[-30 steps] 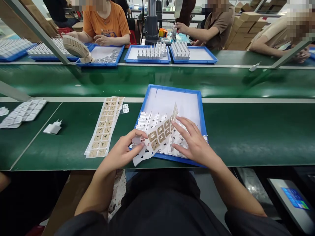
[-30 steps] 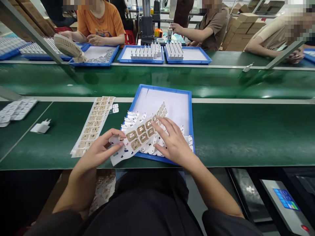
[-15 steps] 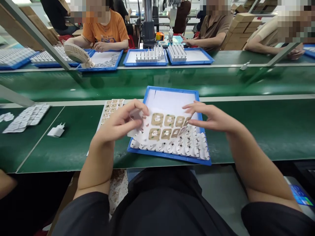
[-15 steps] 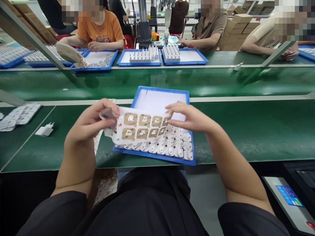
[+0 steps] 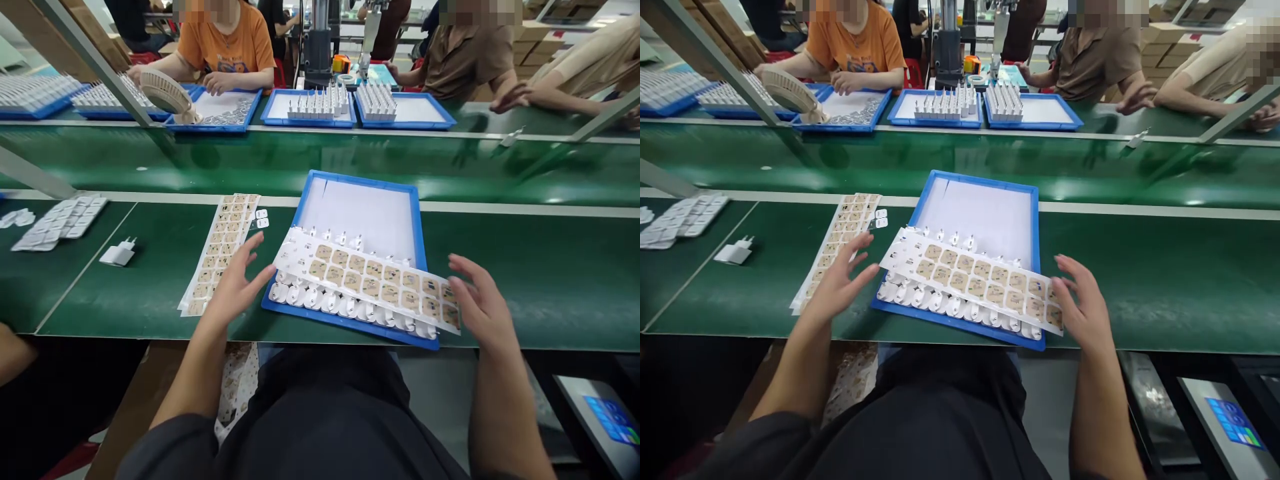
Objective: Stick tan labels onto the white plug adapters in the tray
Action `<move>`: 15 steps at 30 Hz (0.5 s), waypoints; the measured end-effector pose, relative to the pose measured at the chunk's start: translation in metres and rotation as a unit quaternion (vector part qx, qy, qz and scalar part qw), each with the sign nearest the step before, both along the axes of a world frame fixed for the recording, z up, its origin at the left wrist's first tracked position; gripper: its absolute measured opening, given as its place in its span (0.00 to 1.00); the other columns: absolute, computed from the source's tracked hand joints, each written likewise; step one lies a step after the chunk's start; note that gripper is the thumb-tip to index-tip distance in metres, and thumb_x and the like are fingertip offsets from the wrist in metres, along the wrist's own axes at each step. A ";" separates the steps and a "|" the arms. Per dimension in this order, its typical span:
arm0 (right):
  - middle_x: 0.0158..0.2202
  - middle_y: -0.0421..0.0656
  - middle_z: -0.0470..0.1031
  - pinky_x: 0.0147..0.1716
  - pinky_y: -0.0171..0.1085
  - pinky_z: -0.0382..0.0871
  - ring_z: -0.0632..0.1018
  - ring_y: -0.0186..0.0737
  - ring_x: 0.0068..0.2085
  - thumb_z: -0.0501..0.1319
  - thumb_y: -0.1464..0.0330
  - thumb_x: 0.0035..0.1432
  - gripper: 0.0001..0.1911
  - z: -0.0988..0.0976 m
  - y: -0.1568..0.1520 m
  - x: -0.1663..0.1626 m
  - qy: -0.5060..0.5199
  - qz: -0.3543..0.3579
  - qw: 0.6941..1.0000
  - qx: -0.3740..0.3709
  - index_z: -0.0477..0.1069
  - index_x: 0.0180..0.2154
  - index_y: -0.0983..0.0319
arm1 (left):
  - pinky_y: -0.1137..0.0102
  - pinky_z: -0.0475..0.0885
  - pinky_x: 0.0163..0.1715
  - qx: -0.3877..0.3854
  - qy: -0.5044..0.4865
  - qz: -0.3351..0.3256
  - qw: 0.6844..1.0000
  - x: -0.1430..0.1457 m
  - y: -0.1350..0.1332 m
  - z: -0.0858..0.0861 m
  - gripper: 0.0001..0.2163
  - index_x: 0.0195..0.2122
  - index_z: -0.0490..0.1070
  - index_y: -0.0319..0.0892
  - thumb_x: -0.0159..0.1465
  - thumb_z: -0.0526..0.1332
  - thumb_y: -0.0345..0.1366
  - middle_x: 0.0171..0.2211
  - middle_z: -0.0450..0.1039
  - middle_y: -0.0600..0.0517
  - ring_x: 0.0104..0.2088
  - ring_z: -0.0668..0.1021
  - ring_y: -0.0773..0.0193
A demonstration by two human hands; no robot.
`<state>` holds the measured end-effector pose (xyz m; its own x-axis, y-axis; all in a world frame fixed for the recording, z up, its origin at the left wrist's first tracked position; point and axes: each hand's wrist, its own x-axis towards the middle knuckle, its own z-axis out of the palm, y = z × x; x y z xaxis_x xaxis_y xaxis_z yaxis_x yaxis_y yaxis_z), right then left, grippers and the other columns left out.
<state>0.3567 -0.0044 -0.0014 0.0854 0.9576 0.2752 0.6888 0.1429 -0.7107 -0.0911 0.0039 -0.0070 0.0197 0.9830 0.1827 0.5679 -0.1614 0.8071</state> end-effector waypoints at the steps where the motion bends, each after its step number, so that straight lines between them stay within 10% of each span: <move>1: 0.68 0.52 0.70 0.58 0.60 0.76 0.75 0.60 0.65 0.53 0.49 0.71 0.28 -0.016 -0.016 0.000 0.069 -0.072 0.995 -0.008 0.66 0.66 0.53 | 0.49 0.62 0.72 -0.015 -0.052 -0.007 0.999 0.002 -0.016 -0.011 0.33 0.75 0.49 0.50 0.72 0.58 0.48 0.74 0.56 0.42 0.74 0.61 0.48; 7: 0.75 0.50 0.58 0.63 0.63 0.72 0.65 0.61 0.72 0.37 0.50 0.74 0.36 -0.067 -0.064 -0.031 0.267 -0.073 0.959 -0.070 0.40 0.77 0.52 | 0.50 0.49 0.76 -0.058 -0.139 -0.001 0.989 0.028 -0.063 -0.049 0.40 0.77 0.34 0.54 0.72 0.58 0.52 0.79 0.40 0.44 0.78 0.49 0.48; 15: 0.73 0.52 0.62 0.64 0.56 0.72 0.68 0.58 0.71 0.44 0.45 0.72 0.39 -0.063 0.015 -0.033 0.314 -0.059 0.947 -0.033 0.50 0.75 0.57 | 0.49 0.51 0.75 -0.074 -0.148 0.038 0.986 0.040 -0.048 -0.041 0.44 0.77 0.31 0.53 0.71 0.60 0.51 0.78 0.42 0.40 0.78 0.50 0.47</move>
